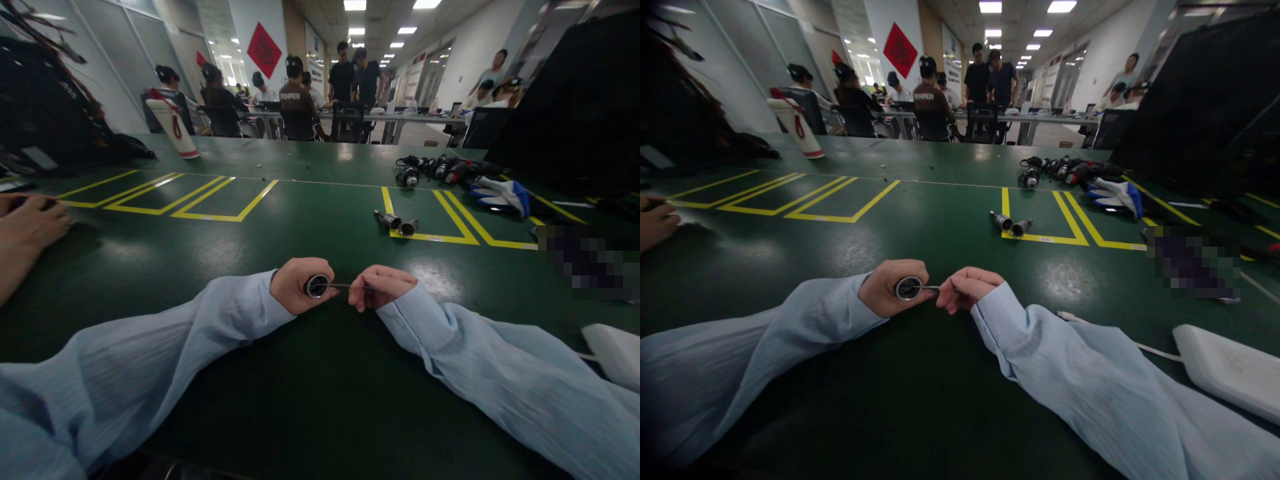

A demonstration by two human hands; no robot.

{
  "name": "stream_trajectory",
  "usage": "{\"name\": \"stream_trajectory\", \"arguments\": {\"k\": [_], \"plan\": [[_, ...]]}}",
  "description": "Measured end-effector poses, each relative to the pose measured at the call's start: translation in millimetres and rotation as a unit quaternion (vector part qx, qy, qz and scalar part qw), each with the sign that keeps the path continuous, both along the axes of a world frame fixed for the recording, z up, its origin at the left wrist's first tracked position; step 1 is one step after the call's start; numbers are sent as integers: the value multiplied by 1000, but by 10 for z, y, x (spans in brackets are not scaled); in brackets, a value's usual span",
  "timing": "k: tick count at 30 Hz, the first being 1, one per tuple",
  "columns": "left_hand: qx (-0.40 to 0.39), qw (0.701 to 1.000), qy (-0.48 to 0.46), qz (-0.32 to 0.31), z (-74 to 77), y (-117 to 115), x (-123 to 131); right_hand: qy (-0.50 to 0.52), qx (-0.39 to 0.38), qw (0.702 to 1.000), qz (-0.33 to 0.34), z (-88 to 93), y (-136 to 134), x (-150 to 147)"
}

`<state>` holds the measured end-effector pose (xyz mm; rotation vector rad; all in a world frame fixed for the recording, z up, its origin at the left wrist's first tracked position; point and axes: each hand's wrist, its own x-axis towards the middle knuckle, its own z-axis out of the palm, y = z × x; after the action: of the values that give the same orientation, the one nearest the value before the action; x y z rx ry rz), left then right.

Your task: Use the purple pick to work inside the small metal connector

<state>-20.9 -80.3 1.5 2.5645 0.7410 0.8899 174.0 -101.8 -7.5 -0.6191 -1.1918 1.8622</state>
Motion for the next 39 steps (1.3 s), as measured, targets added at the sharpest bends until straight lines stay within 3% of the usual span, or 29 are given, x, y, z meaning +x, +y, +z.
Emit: {"name": "stream_trajectory", "arguments": {"k": [3,8,11,16,20,22,25,28,30,33,37,39], "plan": [[-4,1000,-1,4,6,-2,3,-1,19,1000,-24,3,-36,-14],[13,1000,17,22,7,3,-12,-81,118,983,-115,32,-149,-50],[8,999,33,6,7,10,-24,-100,127,981,-104,29,-150,-63],[-2,1000,18,-20,0,11,-16,-30,46,998,-30,0,-61,-41],[-10,1000,25,-12,-11,3,-3,-54,103,989,-90,29,-108,-24],[-8,1000,29,-3,-14,4,-4,-126,191,962,-150,57,-180,-32],[4,1000,31,-1,-18,19,-11,-249,339,881,-216,97,-285,-58],[14,999,32,-19,-32,43,-18,-301,393,839,-228,135,-339,-76],[18,999,35,-31,-45,57,-20,-306,369,850,-219,157,-343,-77],[12,998,40,-39,-56,65,-19,-283,284,895,-193,166,-312,-71],[-9,999,31,-28,-34,44,-16,-160,142,964,-158,89,-213,-66],[-13,1000,21,-15,-11,26,-15,-93,85,984,-123,32,-150,-63]]}}
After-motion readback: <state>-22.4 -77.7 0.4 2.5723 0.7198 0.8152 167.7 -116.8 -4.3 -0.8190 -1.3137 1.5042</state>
